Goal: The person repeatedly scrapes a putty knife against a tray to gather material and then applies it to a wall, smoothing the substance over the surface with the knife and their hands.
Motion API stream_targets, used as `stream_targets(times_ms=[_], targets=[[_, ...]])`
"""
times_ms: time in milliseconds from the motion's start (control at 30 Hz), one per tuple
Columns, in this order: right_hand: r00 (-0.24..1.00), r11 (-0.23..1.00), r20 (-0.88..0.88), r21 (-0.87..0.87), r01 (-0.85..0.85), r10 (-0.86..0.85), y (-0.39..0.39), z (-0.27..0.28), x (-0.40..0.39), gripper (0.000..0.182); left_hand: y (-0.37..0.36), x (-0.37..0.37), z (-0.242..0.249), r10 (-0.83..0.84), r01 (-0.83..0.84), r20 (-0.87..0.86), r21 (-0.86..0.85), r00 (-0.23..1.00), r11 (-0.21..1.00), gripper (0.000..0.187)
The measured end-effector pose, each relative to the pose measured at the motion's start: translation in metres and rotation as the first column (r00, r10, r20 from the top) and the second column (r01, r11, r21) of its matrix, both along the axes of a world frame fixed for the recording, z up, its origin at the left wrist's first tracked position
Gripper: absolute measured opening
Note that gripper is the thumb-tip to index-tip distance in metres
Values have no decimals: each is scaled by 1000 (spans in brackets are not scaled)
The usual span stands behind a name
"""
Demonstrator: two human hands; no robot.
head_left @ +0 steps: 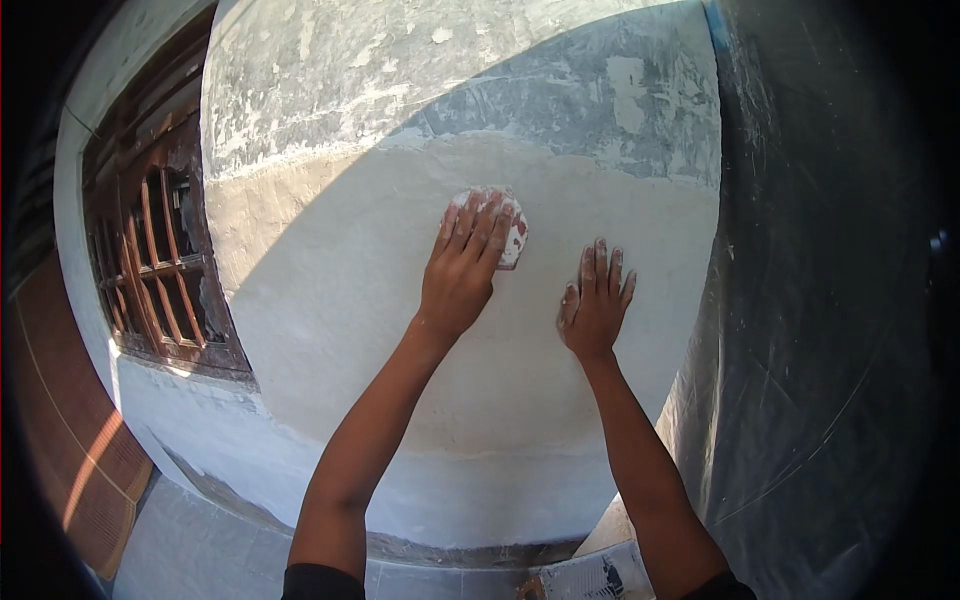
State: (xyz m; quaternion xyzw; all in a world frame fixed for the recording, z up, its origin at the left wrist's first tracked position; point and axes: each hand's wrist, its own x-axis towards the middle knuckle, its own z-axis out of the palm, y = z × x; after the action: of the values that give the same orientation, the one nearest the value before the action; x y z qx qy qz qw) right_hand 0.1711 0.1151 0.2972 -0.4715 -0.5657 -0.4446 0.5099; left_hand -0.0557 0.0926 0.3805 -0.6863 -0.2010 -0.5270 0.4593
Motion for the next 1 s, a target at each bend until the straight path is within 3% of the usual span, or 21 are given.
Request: stream_targets(times_ms=[133,233,333,467,533,733,800,867,1000], targets=[[1000,1000,7,-4,14,-14,1,-3,2,62,21,1,55,55,-56,15,72,998,996,55],[1000,1000,10,10,15,-15,2,-4,2,61,40,6,51,14,-13,41,-23,999,1000,62],[1000,1000,5,9,7,-7,1,-4,2,61,40,9,-3,49,-49,9,-45,999,998,60],[1000,1000,-5,-9,0,0,-2,-4,0,61,22,1,-83,-48,36,-114,-101,992,994,58],[1000,1000,-5,6,-8,8,-2,-3,0,61,17,-6,-69,-112,93,-164,-115,980,989,58],[1000,999,-3,32,7,-7,1,-5,-1,61,11,-40,38,12,-19,80,81,997,997,64],[1000,1000,5,27,7,-7,0,-4,-1,61,26,-39,53,30,-34,59,68,998,997,63],[1000,1000,14,24,4,-5,0,-5,-1,61,37,-37,48,98,-98,-7,25,995,995,61],[1000,999,10,41,24,-25,0,-4,-1,61,45,-25,-11,38,-39,-37,-35,999,999,59]])
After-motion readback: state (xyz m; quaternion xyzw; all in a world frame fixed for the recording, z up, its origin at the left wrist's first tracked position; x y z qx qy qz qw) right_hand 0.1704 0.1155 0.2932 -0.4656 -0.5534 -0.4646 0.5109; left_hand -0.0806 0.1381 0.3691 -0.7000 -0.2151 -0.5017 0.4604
